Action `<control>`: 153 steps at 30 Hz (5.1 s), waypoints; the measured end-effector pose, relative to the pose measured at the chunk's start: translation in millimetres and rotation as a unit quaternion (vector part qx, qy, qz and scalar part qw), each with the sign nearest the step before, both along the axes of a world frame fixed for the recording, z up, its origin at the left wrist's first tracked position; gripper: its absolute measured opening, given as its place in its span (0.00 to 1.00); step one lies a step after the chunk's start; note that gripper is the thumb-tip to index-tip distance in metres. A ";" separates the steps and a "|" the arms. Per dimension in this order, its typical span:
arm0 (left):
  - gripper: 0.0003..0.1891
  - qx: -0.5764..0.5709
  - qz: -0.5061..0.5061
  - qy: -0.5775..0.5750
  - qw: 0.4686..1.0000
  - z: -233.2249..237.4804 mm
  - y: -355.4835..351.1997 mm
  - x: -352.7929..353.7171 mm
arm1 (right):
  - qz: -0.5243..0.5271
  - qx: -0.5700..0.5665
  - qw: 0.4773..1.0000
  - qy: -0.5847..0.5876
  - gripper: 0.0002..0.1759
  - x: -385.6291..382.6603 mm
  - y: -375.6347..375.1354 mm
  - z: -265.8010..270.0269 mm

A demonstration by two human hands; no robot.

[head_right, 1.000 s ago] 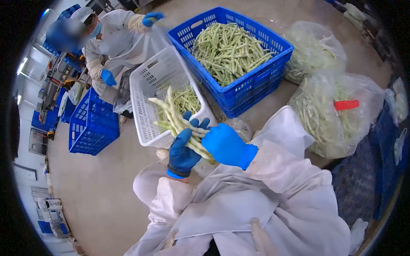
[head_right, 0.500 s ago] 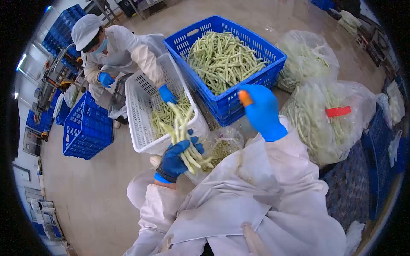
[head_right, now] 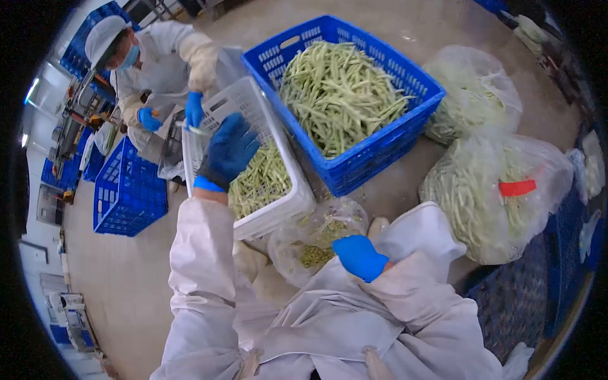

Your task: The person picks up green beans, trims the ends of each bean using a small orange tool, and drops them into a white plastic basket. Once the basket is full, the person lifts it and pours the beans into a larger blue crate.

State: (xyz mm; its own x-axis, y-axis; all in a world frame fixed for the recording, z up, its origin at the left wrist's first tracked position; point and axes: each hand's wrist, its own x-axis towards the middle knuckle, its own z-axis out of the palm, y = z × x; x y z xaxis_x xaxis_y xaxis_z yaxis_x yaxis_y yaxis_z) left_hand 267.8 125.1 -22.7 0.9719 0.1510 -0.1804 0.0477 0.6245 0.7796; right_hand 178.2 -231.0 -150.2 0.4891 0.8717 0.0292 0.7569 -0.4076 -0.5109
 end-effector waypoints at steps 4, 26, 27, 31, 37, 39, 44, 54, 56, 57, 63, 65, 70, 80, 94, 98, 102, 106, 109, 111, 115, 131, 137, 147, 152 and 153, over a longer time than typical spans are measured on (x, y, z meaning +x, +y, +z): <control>0.17 -0.030 0.085 0.099 0.991 -59.6 88.1 -69.5 | -0.008 -0.075 0.997 0.033 0.05 5.3 2.6 25.0; 0.24 0.584 -0.293 0.194 0.731 -339.0 167.9 -23.4 | -0.022 -0.209 0.939 0.274 0.19 32.5 52.8 43.8; 0.28 0.566 -0.321 0.238 0.721 -330.8 150.2 -6.6 | -0.013 -0.242 0.922 0.302 0.20 37.0 58.4 51.3; 0.29 0.643 -0.284 0.310 0.640 -378.1 115.3 13.8 | -0.025 -0.224 0.922 0.315 0.20 37.2 57.8 51.0; 0.15 0.365 -0.288 0.432 0.773 -322.0 140.1 -16.7 | -0.022 -0.166 0.945 0.283 0.19 34.9 53.3 56.2; 0.11 0.513 -0.307 0.100 0.795 -285.3 162.7 -50.8 | -0.014 -0.143 0.953 0.266 0.19 33.7 52.0 60.7; 0.11 0.071 -0.013 0.274 0.959 -101.4 68.9 -69.1 | -0.038 0.009 0.977 0.207 0.18 21.2 44.2 60.6; 0.12 0.175 0.061 0.143 0.972 9.5 -118.6 -140.6 | -0.121 0.264 0.946 0.141 0.20 13.4 68.7 123.1; 0.11 0.176 0.105 0.123 0.971 19.3 -132.9 -154.8 | -0.048 0.205 0.973 0.096 0.19 5.4 61.2 127.1; 0.11 0.182 0.106 0.129 0.969 23.1 -136.4 -160.2 | -0.044 0.208 0.973 0.090 0.19 0.0 58.7 128.6; 0.11 0.212 0.142 0.062 0.965 24.1 -158.4 -188.5 | -0.047 0.112 0.992 0.027 0.17 -30.6 48.3 140.0; 0.11 0.192 0.150 0.041 0.969 21.1 -164.8 -194.3 | -0.072 0.133 0.982 -0.117 0.15 -38.3 48.9 135.3; 0.09 0.011 0.134 0.027 0.991 13.7 -173.8 -203.5 | -0.106 0.354 0.856 0.362 0.14 -45.9 49.4 136.2; 0.06 -0.066 0.130 0.009 0.989 36.3 -152.5 -213.8 | 0.011 0.252 0.966 -0.051 0.21 -14.6 14.9 105.7; 0.10 0.195 0.022 0.073 0.978 39.4 -147.1 -226.0 | 0.052 0.105 0.980 -0.163 0.13 -38.3 36.3 175.0; 0.11 0.216 -0.025 0.079 0.973 44.2 -150.2 -236.7 | -0.169 0.327 0.924 -0.105 0.10 -2.0 28.7 187.2; 0.09 0.152 0.057 0.089 0.983 35.4 -137.2 -239.6 | -0.284 0.508 0.805 0.112 0.08 29.5 9.2 165.3; 0.09 0.118 0.078 0.063 0.988 26.6 -128.3 -240.0 | -0.219 0.125 0.966 0.054 0.12 38.3 -18.0 82.1; 0.08 0.097 0.078 0.050 0.991 24.4 -133.8 -236.4 | -0.105 0.052 0.992 0.047 0.15 11.7 -10.8 68.0; 0.09 0.101 0.067 0.047 0.991 21.5 -138.3 -234.2 | -0.092 0.234 0.944 0.215 0.16 -7.1 20.9 92.7; 0.16 0.141 -0.002 0.077 0.987 22.1 -147.1 -237.6 | -0.060 0.289 0.859 0.418 0.15 -22.2 56.8 152.9; 0.16 0.670 0.075 -0.077 0.735 32.0 -122.8 -236.4 | -0.005 0.208 0.940 0.269 0.20 -35.5 39.6 153.7; 0.17 0.719 0.083 -0.117 0.680 31.3 -121.2 -235.7 | -0.013 0.207 0.915 0.347 0.12 -35.4 43.4 157.7; 0.16 0.394 -0.110 -0.116 0.905 35.9 -132.6 -245.3 | 0.057 0.233 0.789 0.565 0.13 -48.5 32.3 176.1; 0.14 0.234 0.102 -0.058 0.965 27.9 -128.5 -230.3 | -0.029 0.194 0.865 0.461 0.10 -14.6 26.2 113.5; 0.15 0.257 0.168 -0.053 0.950 25.9 -114.5 -223.3 | -0.083 0.179 0.878 0.435 0.10 -6.4 17.0 90.6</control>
